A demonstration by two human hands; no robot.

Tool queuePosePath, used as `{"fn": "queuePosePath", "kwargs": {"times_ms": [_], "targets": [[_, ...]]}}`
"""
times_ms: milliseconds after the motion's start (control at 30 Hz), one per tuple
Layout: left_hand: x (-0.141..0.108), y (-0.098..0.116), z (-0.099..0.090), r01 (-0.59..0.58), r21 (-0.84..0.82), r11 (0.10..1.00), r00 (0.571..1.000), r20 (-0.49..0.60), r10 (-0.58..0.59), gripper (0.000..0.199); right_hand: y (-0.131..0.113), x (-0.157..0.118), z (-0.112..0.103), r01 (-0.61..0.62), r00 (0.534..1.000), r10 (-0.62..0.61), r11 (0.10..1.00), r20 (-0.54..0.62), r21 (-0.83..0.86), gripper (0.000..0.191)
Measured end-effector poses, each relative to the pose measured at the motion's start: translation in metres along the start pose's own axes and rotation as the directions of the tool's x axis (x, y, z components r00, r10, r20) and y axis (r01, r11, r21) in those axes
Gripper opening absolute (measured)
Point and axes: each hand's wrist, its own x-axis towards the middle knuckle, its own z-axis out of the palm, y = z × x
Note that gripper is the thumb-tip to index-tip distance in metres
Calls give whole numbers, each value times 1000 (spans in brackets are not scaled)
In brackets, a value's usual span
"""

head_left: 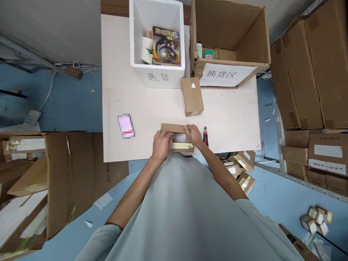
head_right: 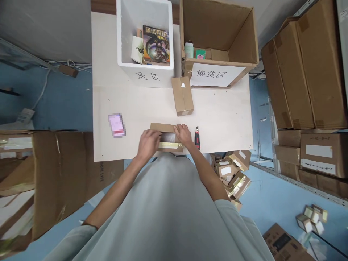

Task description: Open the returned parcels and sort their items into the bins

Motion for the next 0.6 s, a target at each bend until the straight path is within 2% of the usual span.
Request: {"fn": "queuePosePath", "kwargs": {"times_ms": [33, 100, 200, 267, 333, 433, 600], "targets": [[6, 9, 10, -75, 43, 996, 993, 90, 71, 26, -1, -1, 1, -7, 1000, 7, 1000, -8, -3, 42], [15, 24, 34, -192, 129, 973, 950, 274, 151, 29, -3, -2, 1, -11, 1000, 10, 1000, -22, -13, 40], [17, 38, 67, -281, 312, 908, 897, 422, 133, 51, -4, -3, -2, -52, 998, 51, 998, -39, -25, 39], [14, 42, 81, -306, 375, 875, 887, 446, 119, 62, -5, -2, -7, -130, 990, 128, 991, -53, -30, 43], [11, 44, 89, -331, 382, 863, 879, 456, 135, 63, -7, 1, -12, -226, 973, 224, 973, -49, -38, 49], [8, 46, 93, -385, 373, 844, 856, 486, 175, 54, -9, 7, -17, -336, 942, 335, 940, -32, -56, 56], [5, 45, 93, -441, 377, 815, 833, 509, 215, 47, -15, 19, -19, -423, 905, 421, 906, -55, -15, 58]]}}
